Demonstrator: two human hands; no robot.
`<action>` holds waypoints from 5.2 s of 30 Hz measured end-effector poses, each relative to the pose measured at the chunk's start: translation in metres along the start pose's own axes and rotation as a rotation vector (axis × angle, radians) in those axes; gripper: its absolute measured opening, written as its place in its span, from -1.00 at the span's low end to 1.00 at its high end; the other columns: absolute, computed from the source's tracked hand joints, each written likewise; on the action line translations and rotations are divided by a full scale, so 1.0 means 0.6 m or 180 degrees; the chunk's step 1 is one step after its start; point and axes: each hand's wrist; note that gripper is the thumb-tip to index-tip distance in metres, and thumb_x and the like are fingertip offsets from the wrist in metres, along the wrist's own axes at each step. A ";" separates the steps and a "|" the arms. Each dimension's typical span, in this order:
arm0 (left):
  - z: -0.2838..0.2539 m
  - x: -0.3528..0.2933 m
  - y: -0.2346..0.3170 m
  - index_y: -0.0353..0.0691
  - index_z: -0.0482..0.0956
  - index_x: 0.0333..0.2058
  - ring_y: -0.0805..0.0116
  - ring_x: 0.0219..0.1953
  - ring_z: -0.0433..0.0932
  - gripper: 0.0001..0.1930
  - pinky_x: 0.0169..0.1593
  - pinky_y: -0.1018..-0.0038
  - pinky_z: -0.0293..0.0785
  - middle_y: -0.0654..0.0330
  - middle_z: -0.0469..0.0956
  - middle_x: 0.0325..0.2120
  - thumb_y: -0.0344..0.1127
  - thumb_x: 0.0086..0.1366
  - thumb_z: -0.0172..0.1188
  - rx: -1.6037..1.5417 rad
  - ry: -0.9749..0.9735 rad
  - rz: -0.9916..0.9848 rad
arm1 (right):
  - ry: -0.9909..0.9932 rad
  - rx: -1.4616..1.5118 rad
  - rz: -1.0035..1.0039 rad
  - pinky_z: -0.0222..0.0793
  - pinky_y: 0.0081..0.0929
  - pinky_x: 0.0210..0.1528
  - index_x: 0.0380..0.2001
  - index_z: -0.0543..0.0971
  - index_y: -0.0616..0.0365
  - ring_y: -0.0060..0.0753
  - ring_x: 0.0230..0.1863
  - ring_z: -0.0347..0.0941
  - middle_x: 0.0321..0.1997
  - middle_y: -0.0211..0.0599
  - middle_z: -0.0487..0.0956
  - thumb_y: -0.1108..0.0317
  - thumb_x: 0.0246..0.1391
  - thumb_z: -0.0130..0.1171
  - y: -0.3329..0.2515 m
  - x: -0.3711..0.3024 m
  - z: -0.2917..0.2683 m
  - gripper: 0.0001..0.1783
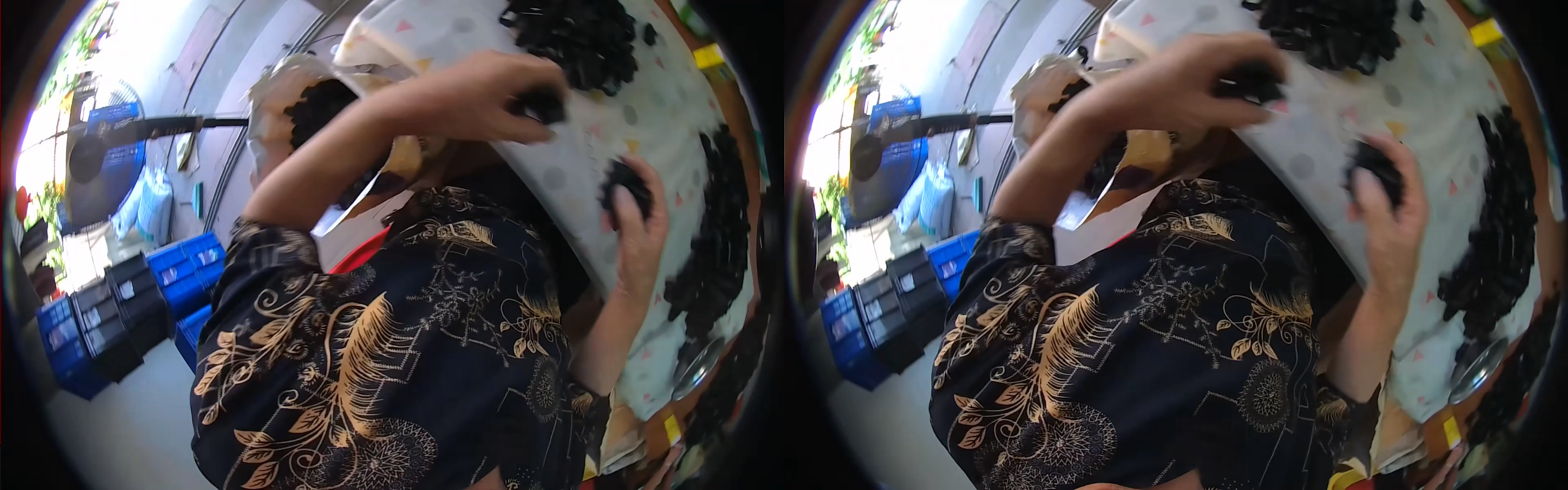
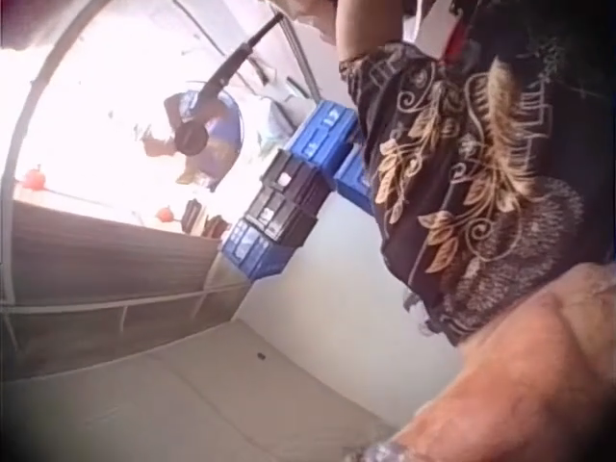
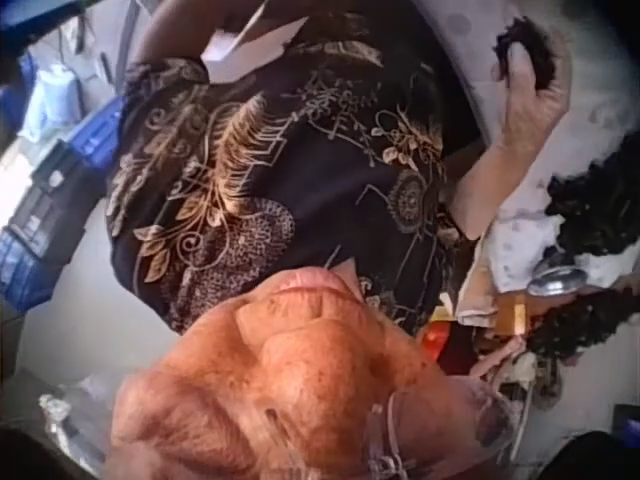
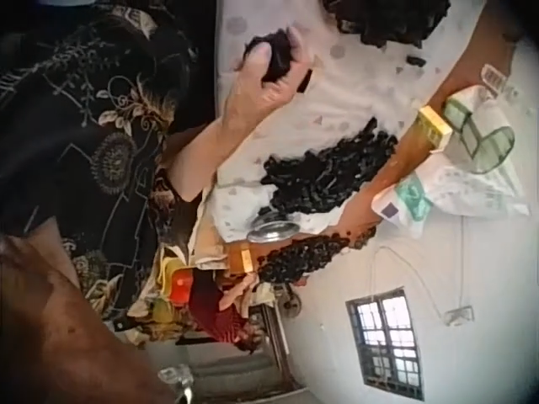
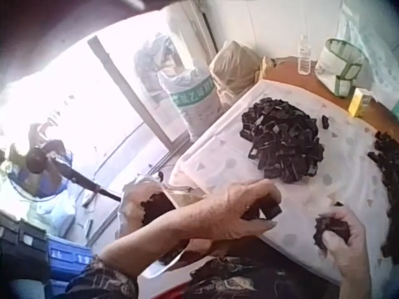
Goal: Sorting and inspecting small black plastic components on a table in a production environment.
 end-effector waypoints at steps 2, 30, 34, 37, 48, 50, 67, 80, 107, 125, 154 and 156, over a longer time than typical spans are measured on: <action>-0.062 -0.095 -0.006 -0.28 0.52 -0.05 0.21 -0.14 0.60 -0.64 -0.04 0.32 0.51 0.01 0.60 -0.22 -0.29 0.22 0.33 0.0192 0.0088 -0.0414 | -0.1305 -0.0100 -0.0213 0.31 -0.71 -0.46 0.07 0.54 0.11 -0.71 -0.36 0.40 -0.18 -0.42 0.53 0.48 0.14 0.15 -0.006 0.028 0.088 -0.61; 0.200 0.194 0.003 -0.04 0.40 0.18 -0.09 -0.06 0.56 -0.45 -0.06 0.13 0.54 -0.02 0.47 -0.06 -0.41 0.18 0.19 0.1093 -0.0795 0.0204 | 0.1293 -0.3844 -0.1030 0.28 -0.06 0.21 0.31 0.29 0.16 0.16 0.20 0.32 0.21 0.04 0.38 -0.03 -0.10 0.45 0.093 -0.037 -0.030 -0.04; 0.245 0.223 -0.001 -0.09 0.47 0.00 -0.03 -0.14 0.60 -0.51 -0.21 0.20 0.60 0.04 0.47 -0.16 -0.39 0.03 0.30 0.1543 -0.1228 0.0767 | 0.1527 -0.4034 -0.1199 0.36 -0.06 0.11 0.08 0.47 0.16 0.15 0.09 0.38 0.09 0.03 0.45 0.20 -0.04 0.37 0.117 -0.031 -0.018 -0.40; 0.252 0.195 0.010 -0.13 0.45 -0.03 -0.09 -0.13 0.59 -0.55 -0.18 0.10 0.56 0.01 0.45 -0.15 -0.41 0.06 0.29 0.1402 -0.1306 0.0440 | 0.1550 -0.3830 -0.1407 0.44 -0.10 0.00 -0.02 0.52 0.15 0.14 0.02 0.42 0.05 0.03 0.45 0.39 -0.08 0.34 0.131 -0.037 -0.024 -0.52; 0.106 0.029 -0.028 -0.31 0.44 0.05 -0.12 0.01 0.50 -0.47 0.05 0.18 0.44 -0.14 0.50 -0.12 -0.49 0.03 0.25 -0.0456 -0.0488 -0.0306 | 0.0066 -0.2291 -0.2407 0.53 -0.14 -0.15 0.03 0.53 0.10 0.09 -0.07 0.51 0.06 -0.08 0.42 0.53 -0.06 0.33 0.088 -0.004 0.097 -0.50; 0.017 -0.061 -0.014 -0.33 0.42 0.05 -0.08 -0.01 0.52 -0.48 0.05 0.24 0.46 -0.12 0.53 -0.14 -0.51 0.05 0.24 -0.0190 -0.0206 -0.0422 | -0.0451 -0.2065 -0.2610 0.53 -0.13 -0.16 0.02 0.54 0.09 0.10 -0.09 0.51 0.05 -0.08 0.42 0.52 -0.06 0.33 0.037 0.003 0.182 -0.50; -0.136 -0.114 -0.088 -0.21 0.36 0.20 -0.06 0.21 0.39 -0.46 0.23 0.22 0.35 -0.04 0.37 0.16 -0.22 0.29 0.27 0.0897 0.0910 -0.0859 | 0.0154 -0.2960 -0.3094 0.15 -0.03 0.28 0.23 0.44 0.01 0.05 0.34 0.22 0.32 -0.04 0.31 -0.08 0.00 0.35 0.024 0.184 0.171 -0.24; -0.040 0.227 -0.322 -0.05 0.34 0.30 -0.08 0.35 0.21 -0.34 0.38 0.10 0.09 -0.05 0.26 0.30 0.18 0.36 0.08 0.1664 0.1298 -0.0897 | 0.0667 -0.3516 -0.2534 0.18 -0.06 0.24 0.03 0.59 -0.15 -0.09 0.29 0.27 0.18 -0.28 0.43 -0.15 0.05 0.29 0.062 0.374 0.025 -0.46; 0.076 0.280 -0.071 -0.01 0.57 0.00 0.12 0.31 0.26 -0.54 0.30 -0.06 0.04 0.19 0.40 0.14 -0.09 0.11 0.39 0.2122 0.0835 0.0788 | 0.1362 -0.5895 -0.0961 0.24 -0.23 -0.07 -0.05 0.60 -0.05 -0.26 -0.12 0.44 -0.23 -0.44 0.58 0.30 0.23 0.15 0.035 0.212 -0.390 -0.76; 0.225 0.161 0.010 -0.13 0.51 -0.21 0.20 -0.20 0.57 -0.69 -0.18 0.34 0.50 0.23 0.54 -0.22 -0.41 0.03 0.35 0.1201 0.0578 0.1030 | 0.1218 -0.2127 -0.1365 0.51 -0.40 -0.15 -0.06 0.59 0.15 -0.24 -0.19 0.59 -0.12 -0.30 0.65 0.55 0.12 0.22 0.052 0.068 -0.240 -0.71; 0.259 0.114 -0.031 -0.10 0.59 -0.11 0.20 0.07 0.38 -0.61 0.19 0.20 0.19 0.23 0.44 -0.06 -0.22 0.05 0.38 0.0972 0.0074 0.0632 | 0.0324 -0.2686 -0.1953 0.50 -0.39 -0.08 -0.22 0.63 0.16 -0.28 -0.15 0.51 -0.16 -0.35 0.59 0.63 -0.02 0.31 0.080 -0.019 -0.121 -0.75; 0.258 0.115 -0.030 -0.10 0.60 -0.12 0.20 0.07 0.37 -0.62 0.20 0.21 0.19 0.24 0.44 -0.06 -0.22 0.05 0.38 0.0941 0.0090 0.0621 | 0.0259 -0.2778 -0.1970 0.49 -0.37 -0.06 -0.22 0.64 0.16 -0.27 -0.13 0.51 -0.16 -0.36 0.59 0.62 -0.03 0.31 0.083 -0.019 -0.122 -0.75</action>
Point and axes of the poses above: each hand's wrist, its own x-axis towards the middle knuckle, its own z-axis out of the palm, y = z × x
